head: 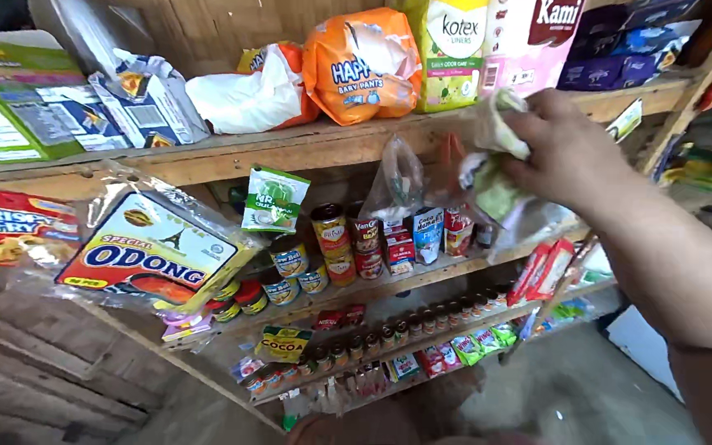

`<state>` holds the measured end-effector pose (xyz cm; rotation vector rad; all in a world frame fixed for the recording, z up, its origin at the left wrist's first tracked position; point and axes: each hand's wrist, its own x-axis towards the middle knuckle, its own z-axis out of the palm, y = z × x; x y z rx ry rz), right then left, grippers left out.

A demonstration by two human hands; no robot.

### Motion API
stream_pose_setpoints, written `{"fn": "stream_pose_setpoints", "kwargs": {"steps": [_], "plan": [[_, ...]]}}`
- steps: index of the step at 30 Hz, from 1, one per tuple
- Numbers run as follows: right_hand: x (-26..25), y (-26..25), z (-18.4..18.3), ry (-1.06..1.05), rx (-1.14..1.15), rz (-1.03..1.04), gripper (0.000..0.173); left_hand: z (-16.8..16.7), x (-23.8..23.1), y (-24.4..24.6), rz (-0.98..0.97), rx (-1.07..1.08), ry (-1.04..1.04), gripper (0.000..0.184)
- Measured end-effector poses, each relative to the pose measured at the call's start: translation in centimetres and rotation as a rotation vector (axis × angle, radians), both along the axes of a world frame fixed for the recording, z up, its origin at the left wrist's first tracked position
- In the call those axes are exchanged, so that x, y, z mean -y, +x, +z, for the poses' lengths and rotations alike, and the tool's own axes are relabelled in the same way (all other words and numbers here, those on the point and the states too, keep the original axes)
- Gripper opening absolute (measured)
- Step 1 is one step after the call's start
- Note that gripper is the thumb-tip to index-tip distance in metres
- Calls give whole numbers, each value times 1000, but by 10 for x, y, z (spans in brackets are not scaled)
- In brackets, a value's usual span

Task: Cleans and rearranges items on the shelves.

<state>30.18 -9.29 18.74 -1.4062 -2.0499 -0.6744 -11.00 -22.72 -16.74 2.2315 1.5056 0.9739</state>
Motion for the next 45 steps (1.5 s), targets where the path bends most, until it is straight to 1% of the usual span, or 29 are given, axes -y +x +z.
{"fn": "stream_pose_setpoints", "kwargs": {"steps": [1, 2, 4, 6, 7, 9, 11, 13, 15, 18, 20, 22, 23, 25, 26, 28, 30, 32, 34, 36, 37, 40, 41, 43, 45], "plan": [[-7, -5, -7, -57, 40, -15, 53, 0, -1, -3, -7, 1, -3, 28], [-12, -8, -13, -175, 114, -32, 54, -3, -4, -6, -22, 13, 17, 28], [-16, -5, -23, -432, 309, -39, 48, -5, -9, -7, -27, 31, 69, 28], [-10, 12, -28, -620, 431, 9, 41, -7, -11, -4, -18, 53, 89, 29], [-7, 25, -28, -654, 428, 62, 37, -9, -12, -2, -13, 66, 91, 29], [-2, 57, -26, -621, 294, 202, 33, -10, -16, 2, -9, 84, 88, 32], [-1, 90, -27, -471, 118, 353, 27, -5, -23, 11, 3, 121, 100, 35], [-7, 116, -32, -329, -40, 426, 28, 7, -36, 26, 23, 177, 149, 38], [-17, 135, -48, -264, -208, 431, 31, 25, -55, 50, 34, 216, 251, 39], [-36, 149, -88, -320, -511, 408, 38, 72, -87, 105, 36, 241, 388, 40], [-53, 150, -119, -422, -735, 428, 38, 110, -106, 147, 6, 242, 438, 41], [-72, 149, -153, -546, -947, 500, 40, 138, -126, 187, -20, 237, 481, 45], [-80, 148, -167, -585, -1027, 538, 39, 147, -137, 206, -21, 240, 505, 47], [-92, 147, -187, -572, -1076, 592, 36, 163, -160, 241, -12, 226, 518, 56], [-97, 147, -191, -520, -1052, 612, 34, 168, -171, 256, -15, 236, 507, 63], [-109, 151, -189, -359, -905, 656, 36, 175, -192, 284, 8, 264, 495, 74], [-117, 150, -179, -237, -759, 656, 40, 180, -207, 307, 95, 316, 510, 85], [-120, 142, -163, -180, -643, 645, 40, 186, -218, 323, 194, 397, 555, 96], [-117, 128, -143, -187, -558, 629, 41, 197, -225, 332, 243, 476, 594, 100], [-112, 113, -123, -262, -522, 607, 45, 210, -230, 339, 259, 534, 606, 93], [-114, 106, -116, -252, -510, 610, 46, 214, -232, 341, 251, 566, 583, 86], [-123, 90, -103, -181, -471, 622, 49, 218, -237, 342, 265, 662, 503, 57], [-124, 86, -99, -210, -440, 608, 49, 218, -237, 340, 270, 681, 482, 49], [-125, 84, -95, -361, -315, 577, 53, 218, -236, 334, 251, 709, 473, 44], [-128, 90, -106, -539, -132, 571, 52, 224, -232, 330, 236, 752, 478, 42]]}}
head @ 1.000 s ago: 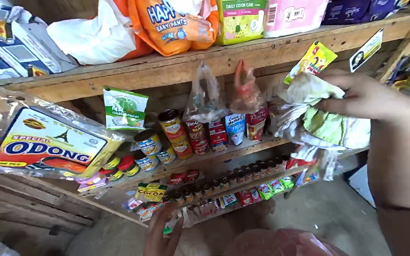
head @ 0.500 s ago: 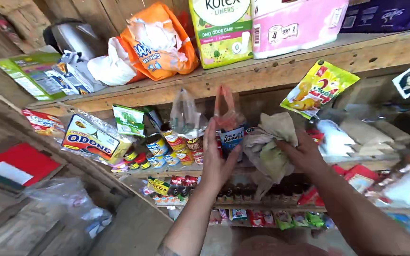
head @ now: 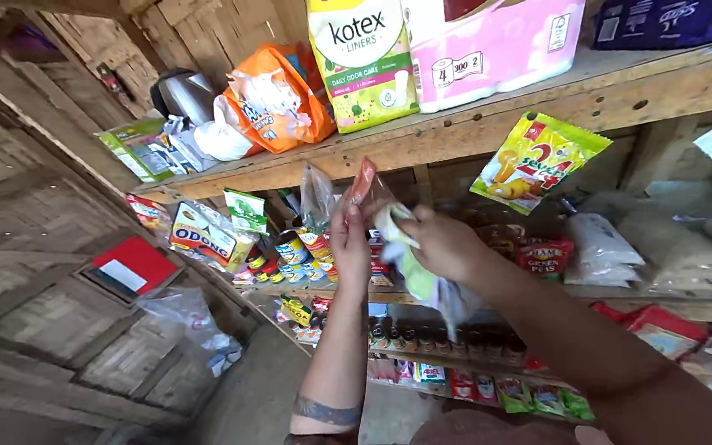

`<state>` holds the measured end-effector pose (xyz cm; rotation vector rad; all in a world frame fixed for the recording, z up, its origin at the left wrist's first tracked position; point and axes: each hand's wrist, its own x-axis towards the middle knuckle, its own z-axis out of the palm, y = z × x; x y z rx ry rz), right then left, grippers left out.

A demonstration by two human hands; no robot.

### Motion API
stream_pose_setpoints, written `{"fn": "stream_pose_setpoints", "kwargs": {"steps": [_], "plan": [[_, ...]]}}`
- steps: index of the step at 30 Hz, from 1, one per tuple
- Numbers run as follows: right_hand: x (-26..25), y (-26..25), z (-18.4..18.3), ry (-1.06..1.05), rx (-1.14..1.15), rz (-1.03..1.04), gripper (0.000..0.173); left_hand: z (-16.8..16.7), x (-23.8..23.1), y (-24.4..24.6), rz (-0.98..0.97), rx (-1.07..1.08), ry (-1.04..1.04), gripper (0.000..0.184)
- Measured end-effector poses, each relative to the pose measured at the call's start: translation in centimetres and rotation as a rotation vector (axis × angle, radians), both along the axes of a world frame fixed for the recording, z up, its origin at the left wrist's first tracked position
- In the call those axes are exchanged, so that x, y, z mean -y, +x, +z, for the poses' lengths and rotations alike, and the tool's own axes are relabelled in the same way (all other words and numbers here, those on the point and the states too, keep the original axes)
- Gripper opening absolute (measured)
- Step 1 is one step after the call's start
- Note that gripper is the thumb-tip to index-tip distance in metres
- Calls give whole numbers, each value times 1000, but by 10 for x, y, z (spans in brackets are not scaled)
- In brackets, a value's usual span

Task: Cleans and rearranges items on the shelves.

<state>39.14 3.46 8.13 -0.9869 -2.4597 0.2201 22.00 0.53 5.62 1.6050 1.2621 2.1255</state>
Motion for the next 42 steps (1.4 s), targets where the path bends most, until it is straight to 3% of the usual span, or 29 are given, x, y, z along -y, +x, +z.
{"fn": "stream_pose_setpoints", "kwargs": {"steps": [3, 6, 9, 13, 15, 19, 23, 26, 29, 32, 34, 36, 39, 42], "plan": [[-14, 25, -26, -181, 96, 116, 43, 12, 9, -7, -43, 28, -23, 42], [-18, 53, -43, -292, -213, 86, 40, 20, 15, -12, -36, 43, -64, 41], [-14, 60, -41, -248, -414, -25, 43, 28, 16, -12, 1, 47, -53, 39], [-17, 30, -27, -157, -478, -39, 48, 37, 11, -13, 73, -15, -1, 38], [-15, 16, -28, -140, -428, 56, 47, 39, 10, -10, 89, -43, 3, 38], [-8, 31, -45, -285, -19, 289, 46, 31, 9, -11, 120, -134, 31, 41], [5, 89, -61, -341, -30, 347, 42, 17, 7, -8, 128, -174, 2, 46], [21, 136, -50, -140, -216, 241, 43, 6, 7, -1, 130, -150, 11, 55], [31, 174, -38, 169, -420, 105, 40, -18, 17, 16, 253, -284, 143, 67], [38, 203, -17, 390, -513, -24, 37, -47, 19, 50, 301, -469, 438, 53], [42, 214, 0, 554, -506, -107, 32, -57, 9, 76, 168, -538, 451, 37], [45, 215, 17, 666, -481, -182, 29, -56, -3, 96, -73, -473, 254, 42], [45, 200, 40, 691, -410, -338, 32, -38, -28, 119, -422, -88, -181, 59], [33, 174, 53, 658, -270, -420, 44, -24, -53, 136, -664, 220, -309, 49]]}}
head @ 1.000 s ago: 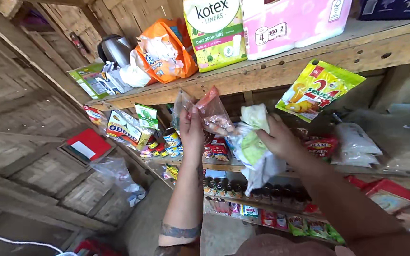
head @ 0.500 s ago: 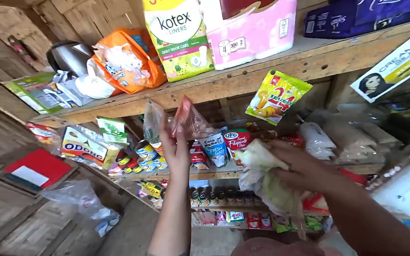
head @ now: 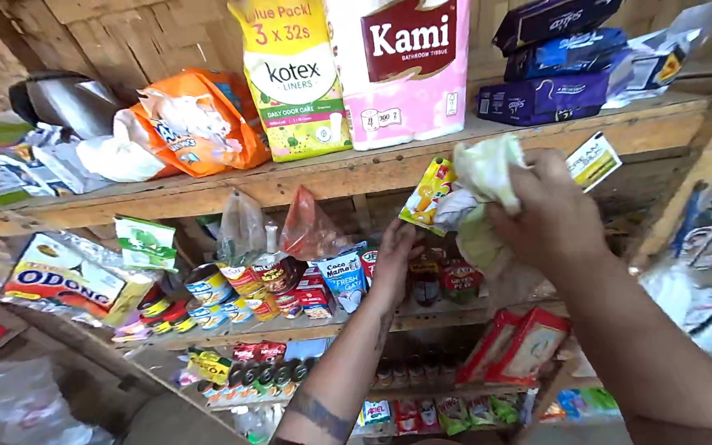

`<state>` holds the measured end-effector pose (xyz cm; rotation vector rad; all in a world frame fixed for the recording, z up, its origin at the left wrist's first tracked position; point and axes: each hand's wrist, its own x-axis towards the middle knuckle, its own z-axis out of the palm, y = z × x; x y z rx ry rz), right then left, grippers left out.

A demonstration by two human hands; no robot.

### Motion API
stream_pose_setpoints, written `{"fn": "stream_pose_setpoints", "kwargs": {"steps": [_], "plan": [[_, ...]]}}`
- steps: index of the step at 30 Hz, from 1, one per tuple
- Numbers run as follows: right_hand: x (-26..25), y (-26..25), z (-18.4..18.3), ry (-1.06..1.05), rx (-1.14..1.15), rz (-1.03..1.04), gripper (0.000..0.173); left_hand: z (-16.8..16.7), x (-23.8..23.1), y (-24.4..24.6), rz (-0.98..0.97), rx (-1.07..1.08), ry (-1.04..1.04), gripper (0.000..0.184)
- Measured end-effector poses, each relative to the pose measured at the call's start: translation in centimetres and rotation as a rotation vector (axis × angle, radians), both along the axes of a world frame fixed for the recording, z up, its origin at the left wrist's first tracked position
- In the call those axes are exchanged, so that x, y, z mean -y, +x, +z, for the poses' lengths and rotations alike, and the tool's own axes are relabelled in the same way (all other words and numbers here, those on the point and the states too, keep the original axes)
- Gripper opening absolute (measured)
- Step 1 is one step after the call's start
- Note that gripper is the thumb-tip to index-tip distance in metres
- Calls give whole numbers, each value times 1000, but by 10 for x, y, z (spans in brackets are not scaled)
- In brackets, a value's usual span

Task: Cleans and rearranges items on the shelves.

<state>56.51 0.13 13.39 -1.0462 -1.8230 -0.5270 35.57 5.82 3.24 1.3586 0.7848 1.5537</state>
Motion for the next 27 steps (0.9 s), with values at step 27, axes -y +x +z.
{"fn": "stream_pose_setpoints", "kwargs": {"steps": [27], "plan": [[16, -37, 24, -193, 297, -316, 53, 1, -19, 1, -134, -21, 83, 28]]}}
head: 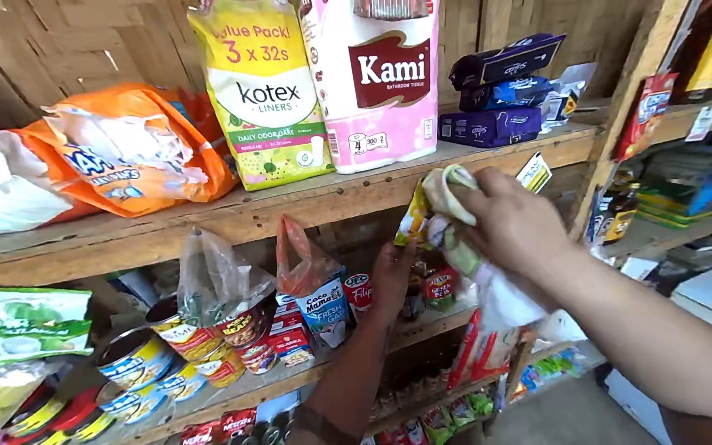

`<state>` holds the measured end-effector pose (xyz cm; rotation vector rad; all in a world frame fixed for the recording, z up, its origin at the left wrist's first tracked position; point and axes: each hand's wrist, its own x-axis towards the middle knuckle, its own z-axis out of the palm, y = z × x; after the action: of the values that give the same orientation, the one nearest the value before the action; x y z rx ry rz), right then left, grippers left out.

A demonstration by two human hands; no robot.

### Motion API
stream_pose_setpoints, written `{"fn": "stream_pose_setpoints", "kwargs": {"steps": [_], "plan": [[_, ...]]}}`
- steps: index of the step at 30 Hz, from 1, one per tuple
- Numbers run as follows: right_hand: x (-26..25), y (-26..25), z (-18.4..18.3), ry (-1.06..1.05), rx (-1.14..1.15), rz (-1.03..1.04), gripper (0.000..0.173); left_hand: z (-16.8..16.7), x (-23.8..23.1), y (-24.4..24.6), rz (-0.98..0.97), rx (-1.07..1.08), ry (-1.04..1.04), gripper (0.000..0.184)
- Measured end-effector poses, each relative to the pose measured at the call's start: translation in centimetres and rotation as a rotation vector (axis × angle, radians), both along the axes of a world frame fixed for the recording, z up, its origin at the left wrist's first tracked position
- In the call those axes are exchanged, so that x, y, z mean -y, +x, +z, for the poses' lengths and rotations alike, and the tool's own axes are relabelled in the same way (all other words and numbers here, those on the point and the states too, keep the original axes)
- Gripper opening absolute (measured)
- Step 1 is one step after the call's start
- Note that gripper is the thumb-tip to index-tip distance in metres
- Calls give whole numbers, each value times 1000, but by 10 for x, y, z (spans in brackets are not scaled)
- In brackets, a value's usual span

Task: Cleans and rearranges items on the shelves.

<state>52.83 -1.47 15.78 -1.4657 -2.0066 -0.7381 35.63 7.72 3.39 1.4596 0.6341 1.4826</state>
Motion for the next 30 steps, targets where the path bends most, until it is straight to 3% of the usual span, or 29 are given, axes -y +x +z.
{"fn": "stream_pose_setpoints", "kwargs": {"steps": [2, 4, 5, 8, 10, 13, 15, 17, 21, 23, 26, 30], "plan": [[-4, -7, -5, -205, 41, -37, 49, 2, 0, 1, 4, -3, -1, 27], [-3, -7, -5, -489, 131, -105, 34, 3, -1, 1, 25, 3, -23, 26], [-1, -7, -4, -526, 141, -109, 31, 3, -2, 0, 26, 5, -23, 26], [-3, -10, -13, -228, -5, 17, 40, 0, -4, 0, 43, -46, -1, 24], [-9, -17, -28, -186, -16, 87, 46, -1, -5, 0, 74, -77, 12, 23], [-5, -8, -36, -614, 152, 49, 37, 1, -5, -4, 15, -65, 1, 26], [5, 12, -33, -772, 192, 6, 34, 0, -4, -9, -48, -40, -9, 27], [20, 39, -35, -680, 105, 52, 31, -5, -3, -16, -98, -22, 9, 32], [45, 80, -39, -444, -52, 106, 27, -13, 9, -36, -134, -93, -12, 65], [53, 93, -44, -400, -85, 103, 24, -20, 20, -49, -117, -142, 26, 57], [64, 108, -57, -378, -154, 64, 21, -39, 35, -70, -121, -292, 175, 19], [72, 115, -62, -327, -300, -96, 22, -68, 54, -88, -111, -342, 393, 36]]}}
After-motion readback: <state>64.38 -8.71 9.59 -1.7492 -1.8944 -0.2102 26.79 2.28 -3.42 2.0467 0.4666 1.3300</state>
